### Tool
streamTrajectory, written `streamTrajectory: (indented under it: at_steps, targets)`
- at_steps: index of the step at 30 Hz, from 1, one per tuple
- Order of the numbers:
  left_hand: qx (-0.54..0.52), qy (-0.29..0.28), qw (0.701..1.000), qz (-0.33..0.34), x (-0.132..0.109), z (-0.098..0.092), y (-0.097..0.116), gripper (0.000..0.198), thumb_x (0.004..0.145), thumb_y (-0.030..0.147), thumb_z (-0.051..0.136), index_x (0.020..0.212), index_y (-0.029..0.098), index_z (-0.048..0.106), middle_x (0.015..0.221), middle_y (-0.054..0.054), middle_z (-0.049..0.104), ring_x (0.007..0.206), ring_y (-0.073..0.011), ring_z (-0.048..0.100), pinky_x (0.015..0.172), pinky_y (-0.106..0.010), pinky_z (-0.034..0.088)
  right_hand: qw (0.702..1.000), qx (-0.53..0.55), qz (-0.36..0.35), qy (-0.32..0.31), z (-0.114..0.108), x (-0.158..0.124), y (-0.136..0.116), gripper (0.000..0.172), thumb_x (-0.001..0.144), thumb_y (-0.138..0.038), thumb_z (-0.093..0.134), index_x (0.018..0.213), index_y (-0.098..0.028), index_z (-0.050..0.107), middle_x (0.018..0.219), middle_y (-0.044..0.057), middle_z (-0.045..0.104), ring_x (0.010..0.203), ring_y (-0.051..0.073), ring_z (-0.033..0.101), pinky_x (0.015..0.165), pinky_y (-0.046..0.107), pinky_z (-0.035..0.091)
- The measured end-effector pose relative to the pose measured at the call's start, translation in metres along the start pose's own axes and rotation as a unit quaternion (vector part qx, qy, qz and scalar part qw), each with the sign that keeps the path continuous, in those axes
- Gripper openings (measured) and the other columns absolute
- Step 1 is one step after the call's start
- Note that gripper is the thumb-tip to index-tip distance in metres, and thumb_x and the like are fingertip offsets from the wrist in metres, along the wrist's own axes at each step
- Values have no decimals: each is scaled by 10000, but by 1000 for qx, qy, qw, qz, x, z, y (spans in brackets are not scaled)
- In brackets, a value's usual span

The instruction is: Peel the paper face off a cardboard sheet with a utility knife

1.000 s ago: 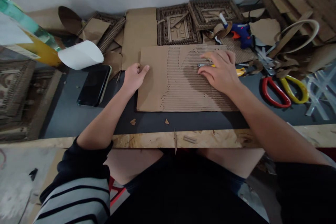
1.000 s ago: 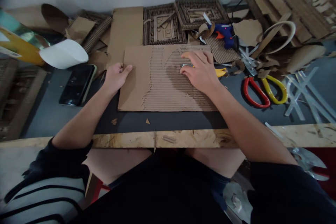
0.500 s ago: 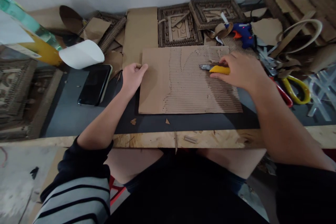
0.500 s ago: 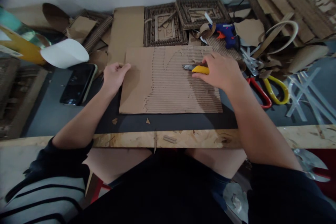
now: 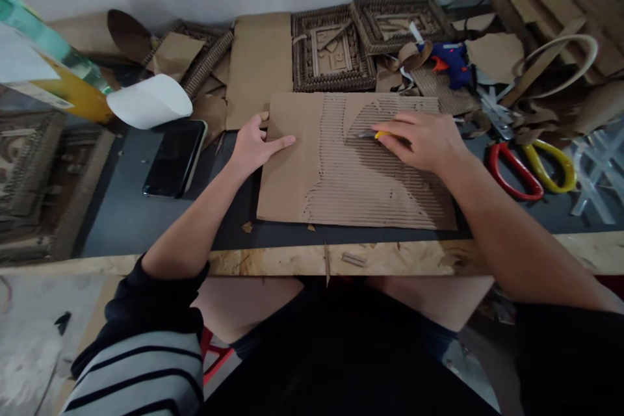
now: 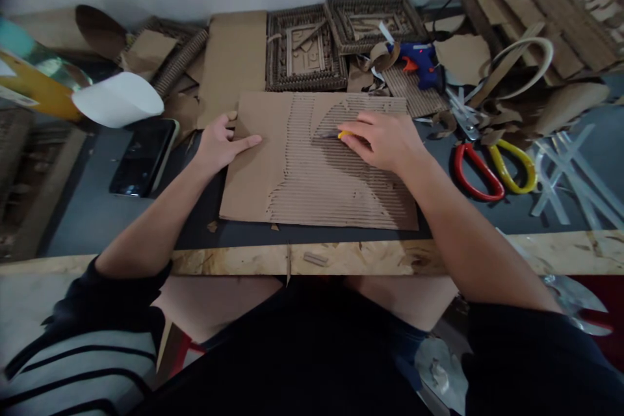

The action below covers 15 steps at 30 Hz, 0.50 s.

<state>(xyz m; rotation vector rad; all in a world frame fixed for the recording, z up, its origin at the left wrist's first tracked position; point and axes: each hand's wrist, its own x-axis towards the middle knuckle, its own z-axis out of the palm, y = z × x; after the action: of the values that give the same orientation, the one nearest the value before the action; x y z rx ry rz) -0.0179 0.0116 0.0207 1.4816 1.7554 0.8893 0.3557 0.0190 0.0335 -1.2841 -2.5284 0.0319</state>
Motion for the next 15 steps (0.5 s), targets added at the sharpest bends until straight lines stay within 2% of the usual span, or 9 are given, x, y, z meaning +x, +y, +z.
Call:
streamTrajectory:
  at_steps: [4, 10, 15]
  targets:
    - [-1, -3, 1000, -4, 0, 1, -2, 746, 712, 398, 994, 1350, 212, 656, 1133, -108, 833, 1071, -347, 843, 866, -415, 702, 1000, -10, -17, -14, -2, 0, 2, 546, 1125, -645, 441, 1387, -356, 824, 1227, 91, 813, 903, 295, 710, 751, 443, 498]
    - [-8, -10, 1000, 5, 1, 0, -3, 728, 700, 429, 1001, 1308, 221, 657, 1136, -105, 838, 1073, -347, 839, 856, -402, 695, 998, -13, -52, -16, 1, 5, -1, 553, 1141, -615, 438, 1399, -324, 830, 1221, 123, 804, 989, 329, 717, 795, 470, 522]
    - [-7, -12, 1000, 7, 0, 0, -2, 690, 708, 397, 986, 1284, 218, 652, 1187, -112, 831, 1081, -341, 840, 866, -412, 698, 1000, 1, -25, -17, 10, 5, -10, 501, 1151, -595, 457, 1434, -365, 800, 1263, 103, 791, 1032, 313, 720, 837, 450, 541]
